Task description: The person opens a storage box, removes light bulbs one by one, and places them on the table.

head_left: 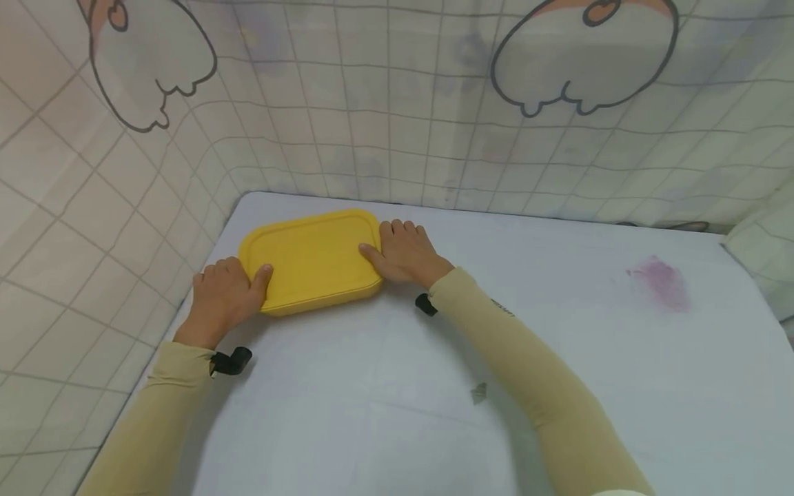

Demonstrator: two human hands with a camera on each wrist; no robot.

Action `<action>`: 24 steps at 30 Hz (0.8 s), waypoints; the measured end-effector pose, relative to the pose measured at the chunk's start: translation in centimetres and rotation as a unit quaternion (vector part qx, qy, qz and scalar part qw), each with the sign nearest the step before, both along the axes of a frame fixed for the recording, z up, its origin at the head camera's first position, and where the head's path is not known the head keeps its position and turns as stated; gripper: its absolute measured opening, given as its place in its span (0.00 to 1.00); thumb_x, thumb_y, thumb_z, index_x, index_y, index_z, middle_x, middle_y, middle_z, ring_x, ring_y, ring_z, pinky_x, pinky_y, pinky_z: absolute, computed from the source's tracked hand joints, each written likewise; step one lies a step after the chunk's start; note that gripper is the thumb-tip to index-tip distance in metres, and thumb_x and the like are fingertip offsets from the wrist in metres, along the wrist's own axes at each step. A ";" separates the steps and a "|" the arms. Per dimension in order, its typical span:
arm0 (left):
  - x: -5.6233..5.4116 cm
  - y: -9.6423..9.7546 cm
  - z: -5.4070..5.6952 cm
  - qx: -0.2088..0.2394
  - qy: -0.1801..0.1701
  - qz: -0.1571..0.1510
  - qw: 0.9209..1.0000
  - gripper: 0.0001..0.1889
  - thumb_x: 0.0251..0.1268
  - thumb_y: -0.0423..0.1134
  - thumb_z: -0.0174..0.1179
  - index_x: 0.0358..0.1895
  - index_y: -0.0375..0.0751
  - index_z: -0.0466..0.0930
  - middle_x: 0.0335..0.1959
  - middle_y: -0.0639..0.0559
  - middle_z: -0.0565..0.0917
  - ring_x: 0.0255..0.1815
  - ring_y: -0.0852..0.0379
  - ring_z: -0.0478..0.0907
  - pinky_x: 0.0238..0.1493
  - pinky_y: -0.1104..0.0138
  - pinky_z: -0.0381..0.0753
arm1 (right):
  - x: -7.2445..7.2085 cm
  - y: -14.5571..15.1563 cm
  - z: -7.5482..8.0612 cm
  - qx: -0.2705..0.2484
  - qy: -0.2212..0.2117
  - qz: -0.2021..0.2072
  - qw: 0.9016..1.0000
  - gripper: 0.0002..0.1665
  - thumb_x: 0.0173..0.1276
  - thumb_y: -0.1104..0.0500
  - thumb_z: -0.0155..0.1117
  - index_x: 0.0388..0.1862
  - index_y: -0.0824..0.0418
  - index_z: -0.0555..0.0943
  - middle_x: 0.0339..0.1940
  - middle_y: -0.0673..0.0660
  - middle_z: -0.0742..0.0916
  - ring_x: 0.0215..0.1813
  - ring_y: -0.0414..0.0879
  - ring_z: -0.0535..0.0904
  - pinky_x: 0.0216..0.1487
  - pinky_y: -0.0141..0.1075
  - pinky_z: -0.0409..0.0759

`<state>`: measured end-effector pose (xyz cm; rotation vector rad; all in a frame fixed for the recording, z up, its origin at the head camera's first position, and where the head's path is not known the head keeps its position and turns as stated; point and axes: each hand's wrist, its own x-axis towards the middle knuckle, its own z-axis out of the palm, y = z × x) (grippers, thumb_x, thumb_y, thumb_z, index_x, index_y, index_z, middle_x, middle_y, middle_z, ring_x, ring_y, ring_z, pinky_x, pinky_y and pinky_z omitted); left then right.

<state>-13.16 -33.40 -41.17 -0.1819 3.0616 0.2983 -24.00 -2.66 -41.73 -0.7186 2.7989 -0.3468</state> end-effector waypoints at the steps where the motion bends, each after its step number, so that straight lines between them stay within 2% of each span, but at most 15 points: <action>1: 0.0 0.2 0.0 -0.001 -0.001 -0.001 1.000 0.39 0.78 0.64 0.35 0.41 0.22 0.69 0.33 0.32 0.74 0.39 0.32 0.72 0.44 0.43 0.67 | 0.1 0.2 0.1 0.001 0.001 0.001 1.000 0.39 0.79 0.29 0.32 0.62 0.61 0.68 0.50 0.58 0.76 0.54 0.55 0.70 0.62 0.49 0.68; 6: -0.1 0.9 0.1 0.001 -0.007 -0.010 1.000 0.39 0.78 0.65 0.35 0.43 0.22 0.70 0.34 0.32 0.74 0.39 0.34 0.72 0.44 0.43 0.68 | 0.6 1.3 0.4 0.007 0.009 0.006 1.000 0.38 0.80 0.30 0.33 0.60 0.61 0.69 0.47 0.58 0.75 0.51 0.54 0.69 0.59 0.48 0.67; 12: -0.3 1.4 0.0 0.008 -0.006 -0.032 0.999 0.37 0.78 0.64 0.37 0.39 0.25 0.71 0.31 0.36 0.74 0.35 0.38 0.72 0.41 0.47 0.68 | 1.1 2.6 0.3 0.008 0.021 0.006 1.000 0.35 0.81 0.33 0.33 0.56 0.61 0.69 0.45 0.58 0.75 0.49 0.55 0.69 0.57 0.48 0.65; 19: -0.7 2.2 -0.1 0.020 -0.005 -0.065 0.998 0.32 0.79 0.61 0.39 0.33 0.30 0.71 0.27 0.41 0.71 0.30 0.43 0.70 0.36 0.52 0.67 | 2.0 4.4 0.0 -0.003 0.022 -0.012 1.000 0.32 0.81 0.33 0.33 0.51 0.60 0.69 0.43 0.57 0.75 0.48 0.55 0.68 0.56 0.48 0.64; 24: -0.9 3.0 -0.1 0.027 -0.007 -0.083 0.996 0.29 0.81 0.58 0.40 0.32 0.33 0.71 0.26 0.43 0.70 0.29 0.44 0.70 0.37 0.54 0.64 | 2.7 6.0 -0.3 -0.021 0.032 -0.020 0.999 0.30 0.81 0.35 0.34 0.46 0.60 0.68 0.39 0.57 0.74 0.45 0.55 0.67 0.52 0.47 0.63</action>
